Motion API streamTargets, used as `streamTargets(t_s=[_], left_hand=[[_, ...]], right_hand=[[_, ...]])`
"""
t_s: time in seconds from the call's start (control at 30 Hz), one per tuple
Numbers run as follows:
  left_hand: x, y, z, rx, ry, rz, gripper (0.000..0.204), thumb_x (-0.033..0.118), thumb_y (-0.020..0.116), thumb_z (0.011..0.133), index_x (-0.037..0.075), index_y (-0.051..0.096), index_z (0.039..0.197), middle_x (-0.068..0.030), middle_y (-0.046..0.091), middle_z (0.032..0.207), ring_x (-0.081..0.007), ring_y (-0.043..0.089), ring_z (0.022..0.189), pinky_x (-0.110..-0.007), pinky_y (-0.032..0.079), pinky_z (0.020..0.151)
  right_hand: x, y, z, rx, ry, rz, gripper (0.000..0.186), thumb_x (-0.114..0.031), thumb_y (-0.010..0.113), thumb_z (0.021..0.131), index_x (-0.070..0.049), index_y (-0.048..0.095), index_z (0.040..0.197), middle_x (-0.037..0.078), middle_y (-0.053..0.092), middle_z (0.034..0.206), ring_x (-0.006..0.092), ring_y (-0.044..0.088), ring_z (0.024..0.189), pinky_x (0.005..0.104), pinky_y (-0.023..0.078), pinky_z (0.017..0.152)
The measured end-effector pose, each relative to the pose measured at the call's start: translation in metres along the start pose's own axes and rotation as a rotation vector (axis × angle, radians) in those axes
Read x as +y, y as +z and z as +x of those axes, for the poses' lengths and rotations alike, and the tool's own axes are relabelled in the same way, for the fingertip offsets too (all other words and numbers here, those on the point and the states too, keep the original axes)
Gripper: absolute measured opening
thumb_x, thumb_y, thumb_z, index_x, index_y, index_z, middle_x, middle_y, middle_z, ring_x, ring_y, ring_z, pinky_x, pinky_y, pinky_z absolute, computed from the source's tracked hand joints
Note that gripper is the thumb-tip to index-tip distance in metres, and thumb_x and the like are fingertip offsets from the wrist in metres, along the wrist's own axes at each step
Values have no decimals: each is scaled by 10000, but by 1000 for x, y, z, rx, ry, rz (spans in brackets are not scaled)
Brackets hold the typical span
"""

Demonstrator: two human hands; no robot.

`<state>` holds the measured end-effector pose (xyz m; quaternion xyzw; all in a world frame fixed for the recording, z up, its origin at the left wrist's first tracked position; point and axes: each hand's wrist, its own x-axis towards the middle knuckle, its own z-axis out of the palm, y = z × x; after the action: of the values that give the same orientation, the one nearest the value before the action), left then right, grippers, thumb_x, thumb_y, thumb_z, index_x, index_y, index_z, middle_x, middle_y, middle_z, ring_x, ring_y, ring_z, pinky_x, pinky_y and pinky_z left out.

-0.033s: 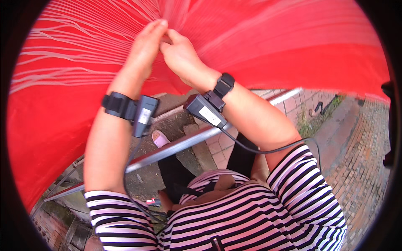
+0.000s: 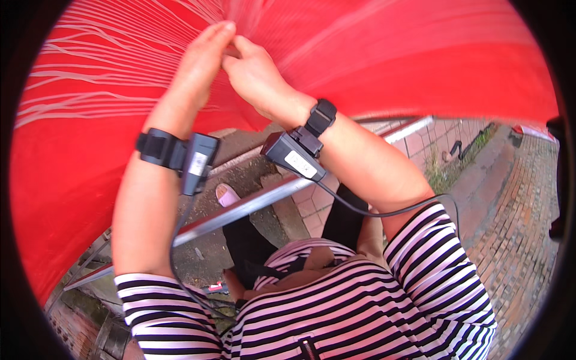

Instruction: The person arranges red dried noodles hanging on a metal frame outdoors. They separate and align the strands by hand, then place cylindrical bamboo tubes along the top bar to hold sections in place.

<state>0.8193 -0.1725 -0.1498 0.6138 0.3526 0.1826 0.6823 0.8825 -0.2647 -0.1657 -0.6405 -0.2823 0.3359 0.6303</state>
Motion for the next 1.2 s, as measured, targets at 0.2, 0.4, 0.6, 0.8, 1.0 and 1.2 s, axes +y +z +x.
streamTargets(t_s=[0.2,0.4,0.6,0.8,1.0,1.2], left_hand=[[27,-5,-37,-137,33,125,441,270,565,1037,45,554,1416,-113,617,1357,-199,559,1268,-328,435,1051],[79,7,-74,-160,134,268,391,250,564,1034,61,602,1374,-109,617,1377,-205,588,1247,-337,458,1057],[121,34,-103,-29,184,249,352,212,576,1027,54,624,1338,-120,645,1331,-234,606,1246,-363,476,1058],[159,60,-140,-56,379,455,322,145,620,998,27,645,1296,-92,666,1277,-183,624,1192,-321,496,997],[193,79,-169,-134,657,728,248,30,646,933,-11,686,1174,-123,703,1143,-210,650,1116,-329,498,979],[283,94,-226,-121,1132,842,286,-59,658,831,-18,704,1110,-184,718,1053,-318,696,988,-371,544,885]], right_hand=[[-27,-27,-72,-227,-178,-15,359,-105,537,979,52,560,1301,182,671,1240,257,629,1188,371,486,1024],[-76,-90,-140,-415,-61,94,280,-169,576,996,25,634,1190,120,723,1023,151,679,970,316,551,847],[-91,-150,-172,-427,-234,63,233,-171,557,999,17,655,1097,102,695,817,160,669,762,318,512,692],[-112,-180,-182,-517,-356,9,235,-169,569,1014,22,649,1122,150,716,953,231,707,906,350,530,789],[-144,-193,-163,-439,-196,-16,226,-129,553,1036,6,634,1198,98,714,1048,146,689,967,291,543,853],[-235,-214,-143,76,-585,155,277,-106,594,1004,19,614,1250,121,701,1114,168,674,1004,298,530,862]])
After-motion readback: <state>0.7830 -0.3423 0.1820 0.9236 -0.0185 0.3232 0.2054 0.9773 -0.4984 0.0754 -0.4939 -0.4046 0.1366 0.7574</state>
